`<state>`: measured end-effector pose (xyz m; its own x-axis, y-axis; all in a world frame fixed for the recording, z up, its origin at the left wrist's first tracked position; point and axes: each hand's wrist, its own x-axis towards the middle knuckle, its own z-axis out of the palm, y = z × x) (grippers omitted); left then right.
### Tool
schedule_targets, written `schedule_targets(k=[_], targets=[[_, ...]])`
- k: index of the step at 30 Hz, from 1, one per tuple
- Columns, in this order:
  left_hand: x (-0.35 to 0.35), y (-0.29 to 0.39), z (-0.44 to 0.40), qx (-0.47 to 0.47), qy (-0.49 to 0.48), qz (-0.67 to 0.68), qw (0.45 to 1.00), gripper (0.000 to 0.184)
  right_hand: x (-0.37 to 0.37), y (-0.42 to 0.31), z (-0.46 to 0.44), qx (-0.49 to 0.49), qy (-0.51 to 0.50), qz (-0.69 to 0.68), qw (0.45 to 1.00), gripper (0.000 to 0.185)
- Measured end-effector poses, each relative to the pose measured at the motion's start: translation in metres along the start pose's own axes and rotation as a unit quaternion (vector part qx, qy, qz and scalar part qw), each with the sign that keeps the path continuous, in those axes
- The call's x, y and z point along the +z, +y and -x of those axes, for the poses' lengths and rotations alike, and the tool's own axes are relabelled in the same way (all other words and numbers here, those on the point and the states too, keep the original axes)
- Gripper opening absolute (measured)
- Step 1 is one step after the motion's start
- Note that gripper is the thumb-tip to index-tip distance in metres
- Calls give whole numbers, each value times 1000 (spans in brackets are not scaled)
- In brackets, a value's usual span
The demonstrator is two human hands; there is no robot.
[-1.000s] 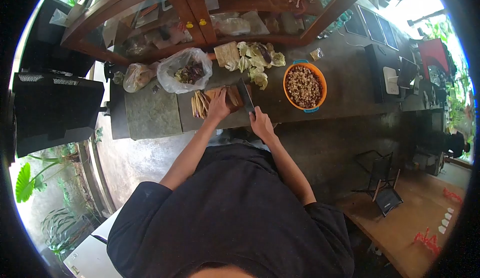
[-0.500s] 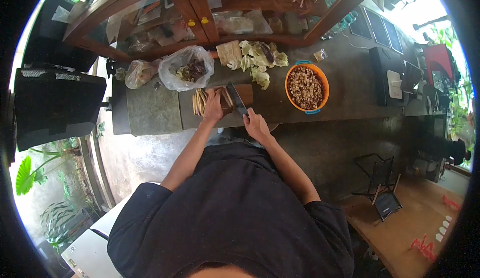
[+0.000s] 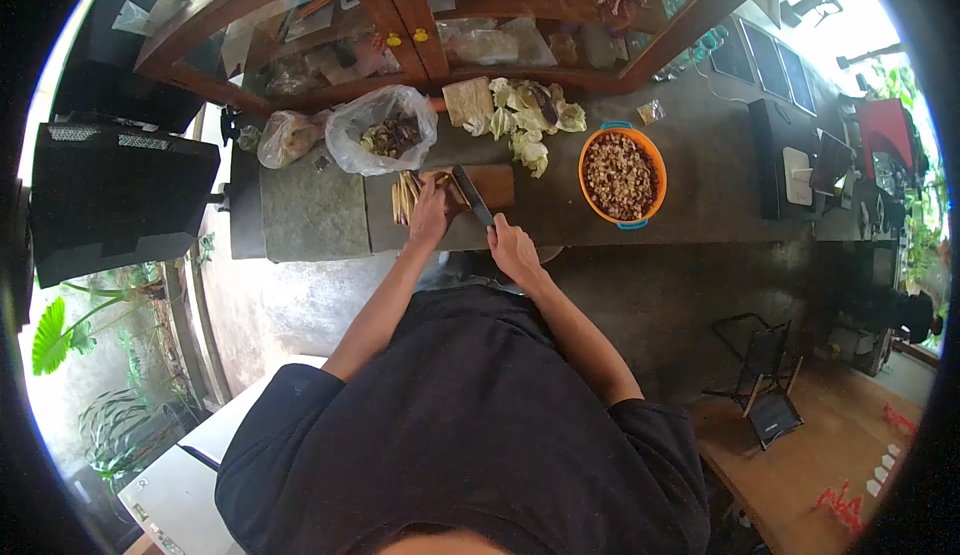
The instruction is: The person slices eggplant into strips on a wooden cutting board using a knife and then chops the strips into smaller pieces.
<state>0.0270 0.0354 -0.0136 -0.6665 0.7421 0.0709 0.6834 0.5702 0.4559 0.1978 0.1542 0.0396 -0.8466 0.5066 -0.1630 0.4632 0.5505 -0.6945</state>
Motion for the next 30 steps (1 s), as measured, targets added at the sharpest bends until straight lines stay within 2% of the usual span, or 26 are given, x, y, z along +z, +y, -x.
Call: schedule_targets(k=[4, 6, 10, 12, 15, 18, 24, 26, 28, 29, 30], targets=[[-3, 6, 1, 16, 42, 42, 998, 41, 0, 3, 0, -9, 1, 2, 1000, 20], [4, 2, -1, -20, 49, 56, 997, 29, 0, 3, 0, -13, -1, -2, 1000, 21], [26, -12, 2, 0, 82, -2, 997, 24, 1, 3, -1, -11, -7, -4, 1000, 21], [23, -8, 2, -41, 66, 28, 997, 22, 4, 5, -1, -6, -14, 0, 1000, 21], [11, -5, 1, -22, 21, 47, 998, 22, 9, 7, -2, -5, -16, 4, 1000, 21], [13, -6, -2, -17, 39, 75, 996, 20, 15, 7, -6, -8, -17, 14, 1000, 21], [23, -12, -1, -10, 35, 7, 999, 14, 24, 4, -13, 1, -17, 57, 998, 21], [15, -8, -3, -19, 29, 28, 999, 13, 23, 6, -15, 4, -16, 54, 998, 21], [4, -5, -6, -66, -117, 38, 990, 24, 29, 11, -18, 6, -22, 56, 998, 20], [3, -3, -7, -67, -118, 38, 990, 24, 31, 14, -21, 10, -24, 57, 998, 20], [8, -5, -6, -37, -60, 41, 997, 18, 32, 12, -27, 8, -26, 57, 998, 20]])
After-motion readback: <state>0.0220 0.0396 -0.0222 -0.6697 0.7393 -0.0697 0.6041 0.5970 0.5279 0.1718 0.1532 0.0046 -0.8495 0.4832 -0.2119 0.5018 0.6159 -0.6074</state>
